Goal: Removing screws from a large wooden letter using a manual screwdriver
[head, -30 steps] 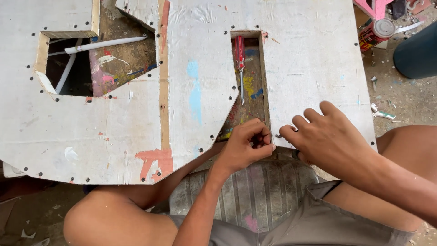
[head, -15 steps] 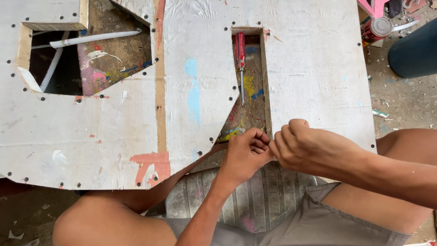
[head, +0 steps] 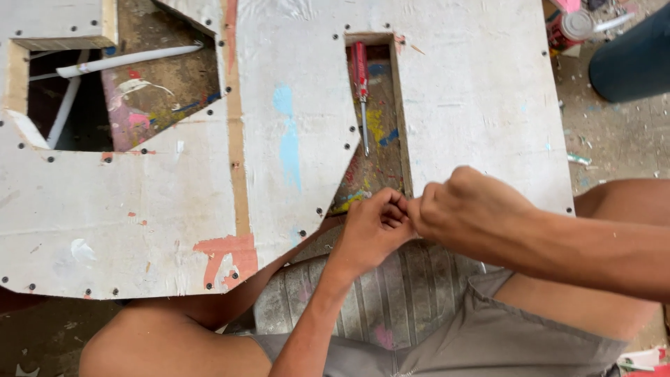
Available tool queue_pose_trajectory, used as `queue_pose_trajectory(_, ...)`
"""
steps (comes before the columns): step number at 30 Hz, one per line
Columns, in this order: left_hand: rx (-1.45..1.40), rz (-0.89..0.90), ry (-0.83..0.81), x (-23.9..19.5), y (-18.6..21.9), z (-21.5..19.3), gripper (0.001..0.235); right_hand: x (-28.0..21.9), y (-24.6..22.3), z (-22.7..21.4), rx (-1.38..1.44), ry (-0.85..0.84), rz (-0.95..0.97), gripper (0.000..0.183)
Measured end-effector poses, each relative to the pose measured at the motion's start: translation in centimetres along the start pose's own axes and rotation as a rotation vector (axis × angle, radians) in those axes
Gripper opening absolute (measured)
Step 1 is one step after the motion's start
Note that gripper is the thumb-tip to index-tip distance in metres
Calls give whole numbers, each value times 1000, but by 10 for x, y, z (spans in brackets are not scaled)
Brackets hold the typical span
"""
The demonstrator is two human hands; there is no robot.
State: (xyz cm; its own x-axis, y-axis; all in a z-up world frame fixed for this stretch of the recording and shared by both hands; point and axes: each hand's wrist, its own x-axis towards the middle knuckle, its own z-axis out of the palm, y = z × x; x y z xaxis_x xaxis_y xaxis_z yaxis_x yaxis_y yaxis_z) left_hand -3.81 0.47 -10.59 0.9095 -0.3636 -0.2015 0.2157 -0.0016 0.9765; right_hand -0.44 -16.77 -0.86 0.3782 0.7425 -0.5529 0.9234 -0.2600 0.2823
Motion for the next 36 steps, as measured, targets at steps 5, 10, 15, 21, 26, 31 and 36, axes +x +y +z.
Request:
queue_pose_trajectory(5, -15, -19, -28, 2, -14, 0, 24, 0, 7, -2, 199, -1, 163, 19)
queue_pose_trajectory(10, 27, -81, -37, 1, 2, -1, 23, 8, 26, -20, 458, -132, 299, 26)
queue_pose_trajectory(15, 325, -115, -116, 3, 40, -5, 25, 28, 32, -11, 746, -286, 496, 24)
queue_pose_trajectory(21, 286, -20, -121, -2, 27, -10, 14, 30, 10, -8, 296, -120, 159, 22)
queue_pose_trajectory(26, 221, 57, -113, -4, 26, -12, 16, 11, 6, -10, 127, -1, 67, 32)
queue_pose_trajectory(31, 344, 115, -94, -2, 32, -4, 19, -1, -1, -6, -316, 109, -6, 25)
queue_pose_trajectory(36, 449, 265, 143, -5, 16, 15, 22, 1, -11, 18, -421, 339, -105, 29)
